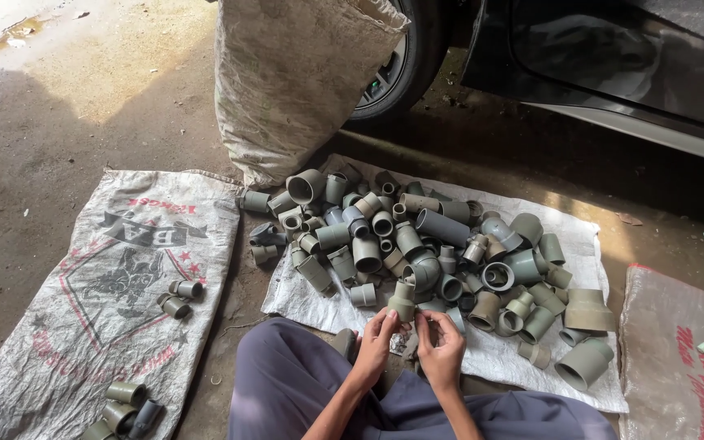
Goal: A person sits on the floor cleaning and wiping various PVC pipe fittings, such as elbows and couplings, using a cloth before placing them onto a sack.
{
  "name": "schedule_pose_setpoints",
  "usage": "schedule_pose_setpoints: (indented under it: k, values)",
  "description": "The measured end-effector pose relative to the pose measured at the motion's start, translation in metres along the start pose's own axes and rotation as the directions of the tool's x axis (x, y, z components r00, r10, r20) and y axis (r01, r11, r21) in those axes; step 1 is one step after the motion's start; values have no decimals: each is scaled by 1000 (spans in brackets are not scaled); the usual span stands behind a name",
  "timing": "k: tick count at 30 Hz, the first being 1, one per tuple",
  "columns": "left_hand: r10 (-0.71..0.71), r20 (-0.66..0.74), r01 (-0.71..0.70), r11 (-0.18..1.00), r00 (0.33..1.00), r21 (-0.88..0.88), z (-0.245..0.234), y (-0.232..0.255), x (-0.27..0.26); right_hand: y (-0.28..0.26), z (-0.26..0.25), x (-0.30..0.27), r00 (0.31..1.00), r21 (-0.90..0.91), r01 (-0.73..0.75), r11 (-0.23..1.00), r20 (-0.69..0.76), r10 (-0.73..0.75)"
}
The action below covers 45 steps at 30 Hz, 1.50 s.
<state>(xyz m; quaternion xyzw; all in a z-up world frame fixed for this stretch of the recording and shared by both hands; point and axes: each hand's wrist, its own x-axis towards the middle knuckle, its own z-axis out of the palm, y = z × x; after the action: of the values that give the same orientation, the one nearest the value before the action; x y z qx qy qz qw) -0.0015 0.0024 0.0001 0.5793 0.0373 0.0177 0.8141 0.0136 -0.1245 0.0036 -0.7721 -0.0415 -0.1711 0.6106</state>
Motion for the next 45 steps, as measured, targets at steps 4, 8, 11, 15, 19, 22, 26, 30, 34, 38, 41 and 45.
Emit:
schedule_pose_setpoints:
  k: [4,8,11,15,19,22,26,30,34,38,41,45]
  values:
    - [-20,32,25,984,999,-175,-1,-6,1,-7,4,-5,999,135,-32,990,-17,34]
    - [-42,65,53,983,997,-178,-2,-2,-1,-6,6,-4,999,76,35,997,-28,-33]
    - [-24,77,40,979,997,-202,-1,7,-2,0,1,1,998,-32,49,998,-24,-50]
    - [8,134,-5,1000,991,-17,-1,-1,1,-9,-6,6,998,98,-44,994,-34,47]
    - [31,189,-15,996,981,-84,0,-19,3,-33,-11,14,977,35,210,977,-38,-208]
    - [30,154,-28,1000,988,-11,1,-5,-2,-43,-18,24,964,-62,267,962,20,-266]
    - [48,157,-51,999,986,19,0,3,-2,-26,-22,26,980,-5,197,980,-34,-197]
    - [89,85,-107,964,992,244,3,3,-5,-50,-24,24,960,-66,277,959,-24,-279]
    - [184,89,-204,896,979,394,6,10,-9,-50,-23,30,897,-191,441,877,119,-425]
    - [158,84,-178,907,984,383,4,6,-6,-40,-28,34,906,-209,423,882,112,-408]
    - [-8,5,7,986,1000,164,0,-5,-1,-37,-32,36,911,-244,410,879,56,-409]
    - [8,12,-6,982,1000,-190,6,24,2,-26,-34,32,998,84,59,995,-16,-57]
